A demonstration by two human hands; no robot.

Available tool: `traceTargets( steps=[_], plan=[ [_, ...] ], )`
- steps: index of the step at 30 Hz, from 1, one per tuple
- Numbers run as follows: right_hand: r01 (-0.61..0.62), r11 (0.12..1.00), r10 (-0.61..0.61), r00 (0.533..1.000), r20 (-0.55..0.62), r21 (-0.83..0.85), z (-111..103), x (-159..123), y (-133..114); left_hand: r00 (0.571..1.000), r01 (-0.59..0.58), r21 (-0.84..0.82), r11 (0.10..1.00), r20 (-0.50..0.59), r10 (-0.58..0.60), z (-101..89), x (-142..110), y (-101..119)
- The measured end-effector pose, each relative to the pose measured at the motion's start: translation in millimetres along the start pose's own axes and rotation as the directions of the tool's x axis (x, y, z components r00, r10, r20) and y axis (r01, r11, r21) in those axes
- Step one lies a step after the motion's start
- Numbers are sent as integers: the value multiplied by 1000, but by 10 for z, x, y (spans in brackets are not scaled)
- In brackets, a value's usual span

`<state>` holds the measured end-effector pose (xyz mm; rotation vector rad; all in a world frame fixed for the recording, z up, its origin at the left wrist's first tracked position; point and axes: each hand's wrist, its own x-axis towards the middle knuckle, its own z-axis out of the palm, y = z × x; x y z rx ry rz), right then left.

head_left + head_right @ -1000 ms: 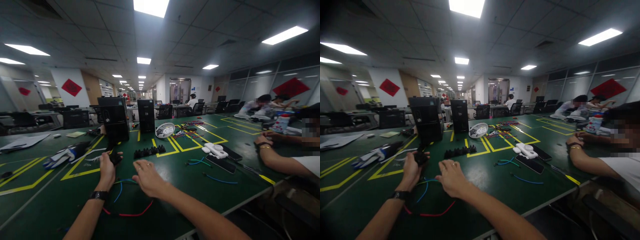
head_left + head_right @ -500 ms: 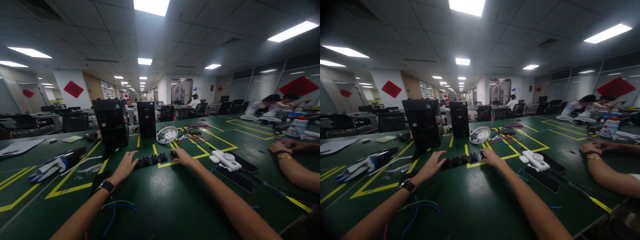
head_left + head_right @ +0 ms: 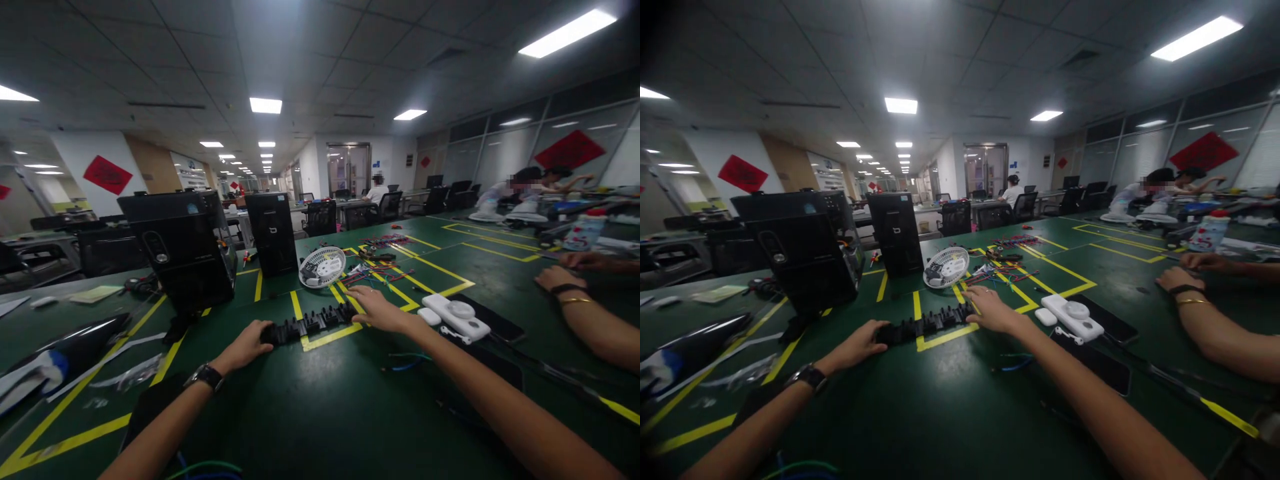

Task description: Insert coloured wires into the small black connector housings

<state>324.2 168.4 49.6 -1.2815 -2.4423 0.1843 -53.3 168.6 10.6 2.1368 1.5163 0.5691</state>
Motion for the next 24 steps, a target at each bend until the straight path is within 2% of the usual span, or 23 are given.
traceTargets(
  steps=[2, 5, 7, 10, 12, 14, 16, 18, 21, 24],
  plan=[
    [0, 1000, 1, 1000, -20, 21, -267, -359, 62, 999, -53, -9, 999, 5, 53, 155, 181, 188],
    [-70, 997, 69, 997, 33, 26, -547, -910, 89, 995, -103, -43, 994, 10, 103, 437, 456, 520],
    [-127, 992, 128, 989, 76, -18, -593, -1191, 59, 993, -118, -61, 991, -2, 118, 600, 583, 721],
    [-172, 979, 182, 980, 86, -112, -478, -1393, -22, 993, -120, -53, 991, -23, 119, 699, 591, 932],
    [-185, 966, 203, 976, 82, -182, -352, -1400, -68, 993, -112, -71, 991, -39, 110, 654, 448, 1014],
    [-192, 950, 220, 971, 94, -246, -245, -1357, -84, 998, -58, -198, 978, -39, 51, 552, 198, 1067],
    [-185, 940, 222, 970, 102, -288, -186, -1315, -67, 998, 27, -408, 912, -42, -48, 447, -120, 1096],
    [-174, 938, 211, 973, 94, -301, -183, -1294, -32, 989, 73, -587, 807, -62, -134, 379, -452, 1098],
    [-210, 944, 221, 975, 15, -256, -257, -1245, -48, 981, 4, -761, 649, -122, -150, 367, -862, 1050],
    [-228, 973, 222, 964, -147, -24, -300, -1070, -339, 970, -101, -844, 527, -202, -138, 407, -1101, 983]
  ],
)
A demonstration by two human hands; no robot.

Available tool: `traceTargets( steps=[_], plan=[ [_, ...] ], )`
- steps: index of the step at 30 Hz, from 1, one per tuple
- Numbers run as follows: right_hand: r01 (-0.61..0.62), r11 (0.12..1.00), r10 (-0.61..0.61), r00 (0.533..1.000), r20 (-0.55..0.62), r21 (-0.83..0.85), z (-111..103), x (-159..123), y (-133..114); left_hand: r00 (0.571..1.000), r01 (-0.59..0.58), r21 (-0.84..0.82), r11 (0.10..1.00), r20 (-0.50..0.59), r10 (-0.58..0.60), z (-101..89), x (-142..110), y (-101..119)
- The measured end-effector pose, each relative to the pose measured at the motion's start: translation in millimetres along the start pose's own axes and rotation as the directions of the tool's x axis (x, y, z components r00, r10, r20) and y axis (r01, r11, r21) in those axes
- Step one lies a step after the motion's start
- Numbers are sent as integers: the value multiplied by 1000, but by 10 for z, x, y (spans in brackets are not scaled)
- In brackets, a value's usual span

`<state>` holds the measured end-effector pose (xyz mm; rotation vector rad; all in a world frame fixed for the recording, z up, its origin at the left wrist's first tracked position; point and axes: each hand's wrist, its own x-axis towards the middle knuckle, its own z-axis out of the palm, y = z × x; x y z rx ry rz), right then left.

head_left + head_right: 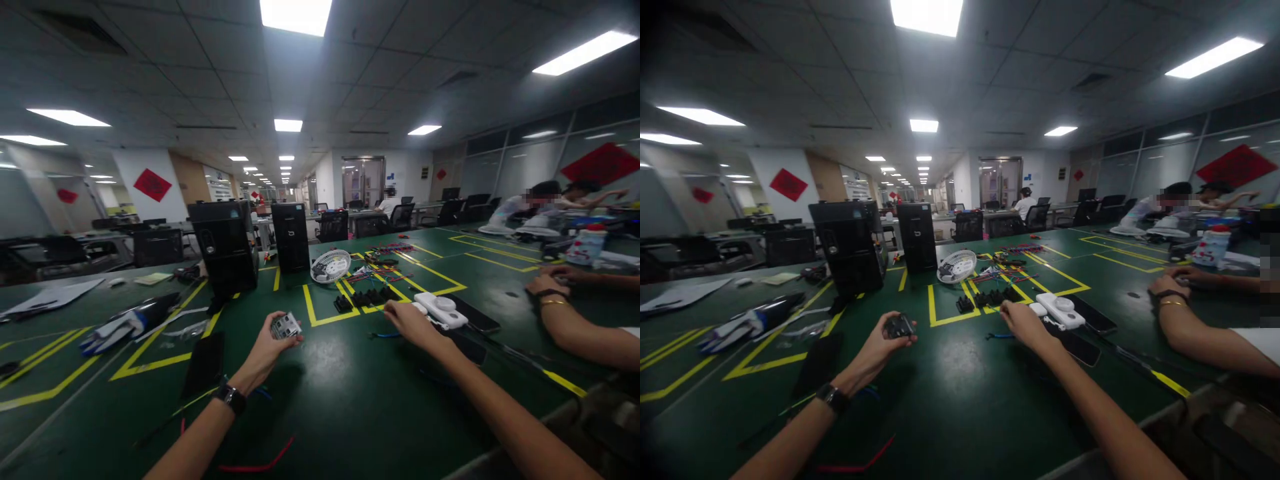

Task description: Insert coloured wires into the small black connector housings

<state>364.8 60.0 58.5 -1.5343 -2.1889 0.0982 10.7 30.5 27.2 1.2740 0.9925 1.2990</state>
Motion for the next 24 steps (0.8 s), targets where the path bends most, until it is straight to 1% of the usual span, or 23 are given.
traceTargets(
  steps=[1, 3, 5, 6, 7, 8, 9, 11, 13, 15, 17, 20, 24],
  plan=[
    [17, 992, -12, 999, -46, 121, 29, 42, -197, 999, -30, -11, 999, -29, 30, -19, -46, -17],
    [73, 926, -44, 995, -87, 369, 169, 113, -693, 990, -97, 8, 995, -104, 97, -47, -108, -48],
    [101, 828, -80, 995, -63, 552, 404, 151, -1236, 978, -140, 5, 990, -153, 139, -74, -146, -76],
    [110, 792, -96, 994, -55, 601, 541, 157, -1484, 974, -154, -15, 988, -168, 149, -90, -158, -88],
    [136, 773, -117, 991, -71, 620, 682, 157, -1697, 973, -164, -46, 985, -174, 154, -109, -168, -97],
    [173, 768, -138, 985, -105, 616, 817, 153, -1864, 972, -172, -83, 982, -175, 155, -131, -174, -101],
    [198, 768, -156, 980, -123, 609, 940, 147, -1980, 973, -176, -125, 976, -174, 153, -154, -177, -100],
    [224, 772, -167, 975, -150, 595, 1126, 136, -2071, 975, -181, -223, 958, -170, 145, -194, -182, -78],
    [206, 781, -143, 978, -153, 590, 1218, 129, -2034, 978, -177, -320, 931, -164, 129, -219, -190, -41],
    [167, 786, -107, 985, -135, 595, 1235, 122, -1965, 979, -180, -388, 904, -158, 128, -228, -202, -3],
    [136, 776, -97, 991, -96, 616, 1223, 110, -1924, 981, -178, -422, 889, -150, 126, -230, -211, 17],
    [111, 744, -131, 991, -18, 659, 1227, 85, -1931, 984, -165, -441, 882, -132, 118, -231, -212, 15],
    [64, 679, -174, 982, 75, 731, 1268, 61, -1972, 987, -156, -458, 875, -100, 123, -229, -220, 23]
  ],
)
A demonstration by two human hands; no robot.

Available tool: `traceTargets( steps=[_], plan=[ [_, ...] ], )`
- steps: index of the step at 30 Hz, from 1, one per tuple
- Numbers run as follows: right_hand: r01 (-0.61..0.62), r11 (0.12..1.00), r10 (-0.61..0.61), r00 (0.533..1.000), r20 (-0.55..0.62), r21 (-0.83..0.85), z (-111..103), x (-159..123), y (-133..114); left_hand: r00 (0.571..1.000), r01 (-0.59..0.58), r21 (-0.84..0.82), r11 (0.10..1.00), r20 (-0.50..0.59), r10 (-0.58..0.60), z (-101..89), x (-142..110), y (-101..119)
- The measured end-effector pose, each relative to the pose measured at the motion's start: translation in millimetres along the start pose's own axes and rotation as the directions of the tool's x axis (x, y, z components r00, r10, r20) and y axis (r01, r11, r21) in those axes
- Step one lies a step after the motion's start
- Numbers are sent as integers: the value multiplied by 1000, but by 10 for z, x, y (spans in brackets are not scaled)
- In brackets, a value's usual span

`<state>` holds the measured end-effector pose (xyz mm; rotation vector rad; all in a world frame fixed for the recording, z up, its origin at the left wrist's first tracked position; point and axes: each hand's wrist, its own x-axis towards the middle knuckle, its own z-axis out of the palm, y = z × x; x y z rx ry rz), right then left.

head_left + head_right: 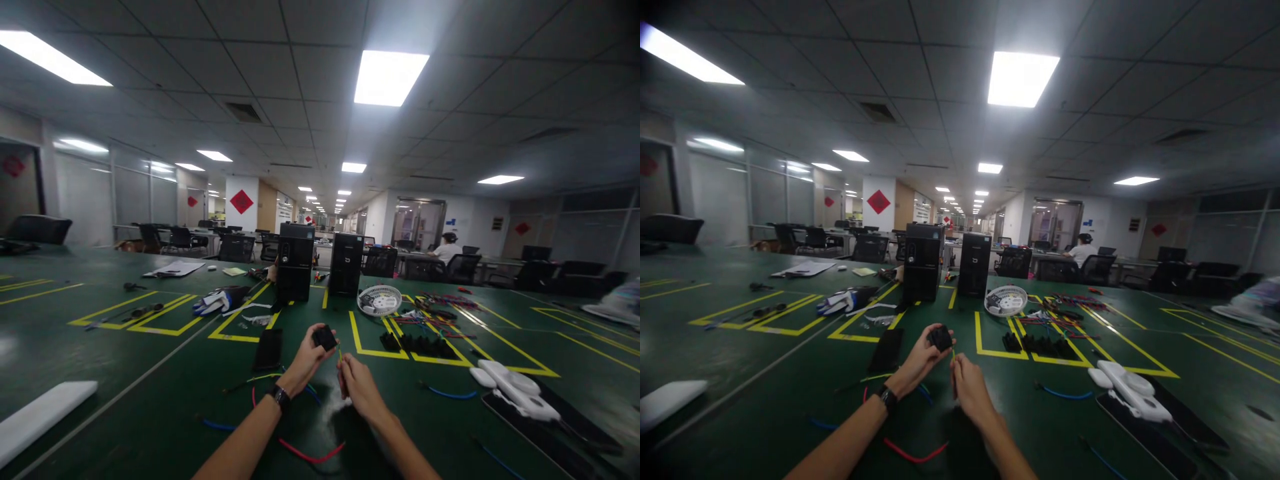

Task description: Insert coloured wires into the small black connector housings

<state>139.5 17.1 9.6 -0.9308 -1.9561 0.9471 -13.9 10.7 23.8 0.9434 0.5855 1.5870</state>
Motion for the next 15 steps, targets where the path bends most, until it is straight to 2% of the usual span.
traceTargets(
  steps=[3, 10, 15],
  plan=[
    [-21, 1000, 22, 1000, -20, 18, 2, -5, -23, 1000, 4, 21, 1000, 13, -4, 29, -20, 21],
    [32, 975, -57, 993, -108, -220, -49, -35, -101, 997, 22, 48, 999, 78, -26, 55, -49, 5],
    [19, 945, -54, 994, -99, -326, -57, -54, -115, 993, 43, 82, 996, 109, -52, 51, -50, 7]
  ],
)
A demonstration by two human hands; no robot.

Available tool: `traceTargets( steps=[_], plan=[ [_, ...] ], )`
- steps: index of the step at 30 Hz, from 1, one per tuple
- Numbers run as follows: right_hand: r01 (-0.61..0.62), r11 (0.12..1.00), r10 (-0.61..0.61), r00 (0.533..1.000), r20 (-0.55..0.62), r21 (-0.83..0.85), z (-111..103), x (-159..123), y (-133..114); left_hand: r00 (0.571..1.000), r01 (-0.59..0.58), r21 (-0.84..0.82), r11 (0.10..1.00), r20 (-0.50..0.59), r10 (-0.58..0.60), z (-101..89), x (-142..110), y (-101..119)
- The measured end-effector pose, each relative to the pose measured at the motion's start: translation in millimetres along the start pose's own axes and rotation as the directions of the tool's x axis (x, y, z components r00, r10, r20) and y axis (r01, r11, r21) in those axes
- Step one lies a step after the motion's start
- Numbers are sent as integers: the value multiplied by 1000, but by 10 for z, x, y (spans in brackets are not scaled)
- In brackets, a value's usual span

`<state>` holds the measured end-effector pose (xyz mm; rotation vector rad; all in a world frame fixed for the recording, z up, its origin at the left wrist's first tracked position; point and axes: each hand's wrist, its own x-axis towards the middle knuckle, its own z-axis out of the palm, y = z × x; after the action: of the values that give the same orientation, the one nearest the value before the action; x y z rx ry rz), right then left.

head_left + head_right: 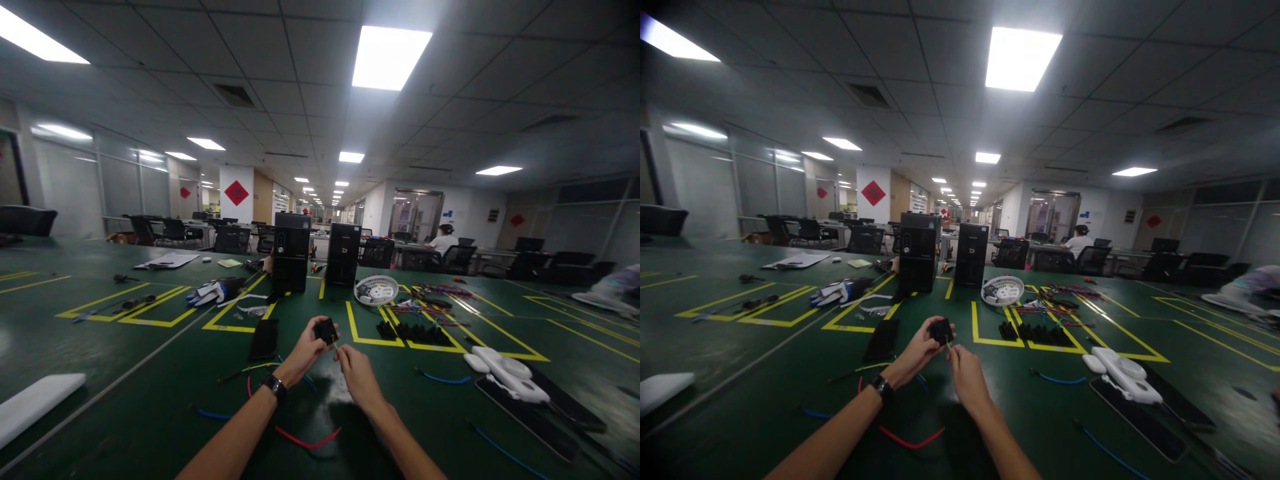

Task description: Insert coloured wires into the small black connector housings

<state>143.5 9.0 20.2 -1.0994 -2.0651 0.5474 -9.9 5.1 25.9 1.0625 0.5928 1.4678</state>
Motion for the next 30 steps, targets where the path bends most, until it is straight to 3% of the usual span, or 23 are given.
traceTargets(
  steps=[6, 10, 13, 19, 25, 30],
  plan=[
    [34, 976, -18, 997, 75, -213, -3, -49, -28, 993, -89, 371, 924, -40, 111, -40, 1, -65],
    [16, 923, 12, 997, 72, -383, 53, -90, -37, 992, -99, 428, 898, -27, 122, -32, -22, -92],
    [26, 907, -2, 998, 57, -419, 103, -104, -40, 994, -72, 406, 911, -47, 100, 22, -35, -91],
    [53, 976, -41, 997, 60, -209, 86, -95, -47, 988, -23, 354, 935, -134, 75, 105, -26, -100],
    [106, 990, -107, 994, 3, 96, 106, -52, 25, 971, 16, 128, 992, -238, 15, 76, 54, -135],
    [23, 988, -32, 998, 62, 151, 15, 67, -49, 920, -141, 169, 976, -341, 192, 97, 158, -255]
  ],
)
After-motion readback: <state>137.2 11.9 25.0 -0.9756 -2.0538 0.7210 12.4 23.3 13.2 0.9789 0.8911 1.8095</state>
